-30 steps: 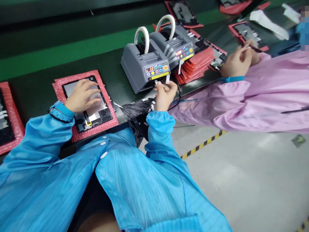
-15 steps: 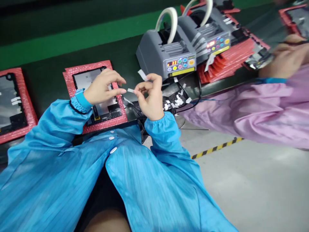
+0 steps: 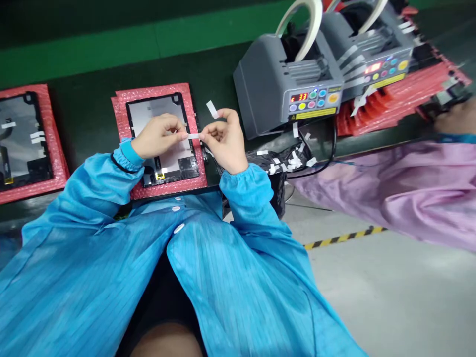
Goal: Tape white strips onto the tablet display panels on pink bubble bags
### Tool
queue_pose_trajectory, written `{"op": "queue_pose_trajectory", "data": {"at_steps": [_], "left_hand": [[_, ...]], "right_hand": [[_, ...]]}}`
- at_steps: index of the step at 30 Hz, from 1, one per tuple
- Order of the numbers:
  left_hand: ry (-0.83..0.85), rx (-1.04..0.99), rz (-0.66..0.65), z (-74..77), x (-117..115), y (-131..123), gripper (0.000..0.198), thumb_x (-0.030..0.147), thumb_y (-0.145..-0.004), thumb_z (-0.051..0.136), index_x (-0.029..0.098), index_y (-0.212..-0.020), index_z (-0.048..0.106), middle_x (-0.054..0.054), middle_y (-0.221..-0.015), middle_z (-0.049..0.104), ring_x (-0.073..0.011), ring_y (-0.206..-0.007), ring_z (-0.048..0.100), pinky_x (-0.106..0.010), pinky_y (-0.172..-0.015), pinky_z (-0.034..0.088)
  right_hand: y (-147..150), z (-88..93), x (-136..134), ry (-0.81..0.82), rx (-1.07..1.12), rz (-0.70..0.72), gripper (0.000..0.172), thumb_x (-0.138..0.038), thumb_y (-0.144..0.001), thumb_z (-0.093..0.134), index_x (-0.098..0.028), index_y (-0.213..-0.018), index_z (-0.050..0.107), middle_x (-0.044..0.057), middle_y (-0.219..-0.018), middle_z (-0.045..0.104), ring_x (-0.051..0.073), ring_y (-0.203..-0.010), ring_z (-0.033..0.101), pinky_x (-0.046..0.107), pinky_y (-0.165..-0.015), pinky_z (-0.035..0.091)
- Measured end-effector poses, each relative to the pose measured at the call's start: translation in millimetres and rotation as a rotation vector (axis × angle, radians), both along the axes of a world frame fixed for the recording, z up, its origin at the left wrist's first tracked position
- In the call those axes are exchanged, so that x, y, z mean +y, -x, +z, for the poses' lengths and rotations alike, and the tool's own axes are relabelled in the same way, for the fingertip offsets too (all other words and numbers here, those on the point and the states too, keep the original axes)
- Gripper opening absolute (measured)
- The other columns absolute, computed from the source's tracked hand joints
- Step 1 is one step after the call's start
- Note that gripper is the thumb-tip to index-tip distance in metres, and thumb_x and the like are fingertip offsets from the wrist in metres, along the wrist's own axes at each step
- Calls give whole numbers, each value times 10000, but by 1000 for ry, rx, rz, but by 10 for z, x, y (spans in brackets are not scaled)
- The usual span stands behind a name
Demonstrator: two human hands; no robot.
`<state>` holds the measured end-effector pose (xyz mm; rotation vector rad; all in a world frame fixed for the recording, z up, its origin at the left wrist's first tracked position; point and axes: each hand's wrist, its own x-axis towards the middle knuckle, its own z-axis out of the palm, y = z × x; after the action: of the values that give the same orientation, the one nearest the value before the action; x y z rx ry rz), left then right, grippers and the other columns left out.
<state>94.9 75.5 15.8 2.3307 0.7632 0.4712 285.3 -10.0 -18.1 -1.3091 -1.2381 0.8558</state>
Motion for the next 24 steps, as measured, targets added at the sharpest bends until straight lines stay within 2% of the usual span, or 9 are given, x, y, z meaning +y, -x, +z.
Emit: {"op": "queue_pose_trajectory", "data": {"at_steps": [3, 6, 13, 19, 24], "left_hand": [[18, 24, 31, -24, -22, -2, 227, 348, -922, 610, 175, -777, 634, -19, -788, 664, -174, -841, 612, -331, -877, 471], [10, 80, 102, -89, -49, -18, 214, 331, -925, 589, 176, -786, 638, -30, -812, 662, -196, -890, 606, -363, -914, 462], [-23, 333, 315, -172, -138, -97, 258, 369, -962, 547, 161, -851, 653, -119, -1052, 631, -336, -1198, 504, -497, -1055, 363], [-15, 410, 347, -146, -136, -109, 262, 358, -976, 519, 155, -888, 659, -141, -1120, 619, -361, -1242, 472, -513, -1069, 341], [5, 463, 351, -65, -174, -128, 224, 303, -961, 526, 148, -883, 667, -146, -1130, 625, -370, -1245, 466, -511, -1043, 362]], "right_hand": [[43, -47, 47, 5, 29, 26, 586, -489, -711, 819, -287, -1033, 373, -75, -740, 662, 128, -641, 629, 308, -617, 535], [96, -62, 83, 27, 67, 30, 595, -445, -700, 826, -290, -985, 327, -93, -679, 644, 119, -590, 608, 289, -585, 507], [170, -238, 237, 134, -55, -27, 514, -328, -741, 768, -283, -983, 318, -87, -646, 634, 150, -588, 615, 331, -610, 525], [134, -289, 353, 204, -190, 9, 464, -353, -759, 758, -285, -1023, 382, -52, -666, 643, 189, -625, 626, 391, -630, 529], [175, -186, 340, 229, -245, -4, 466, -175, -725, 713, -276, -967, 327, -79, -626, 630, 188, -596, 629, 379, -618, 517]]}}
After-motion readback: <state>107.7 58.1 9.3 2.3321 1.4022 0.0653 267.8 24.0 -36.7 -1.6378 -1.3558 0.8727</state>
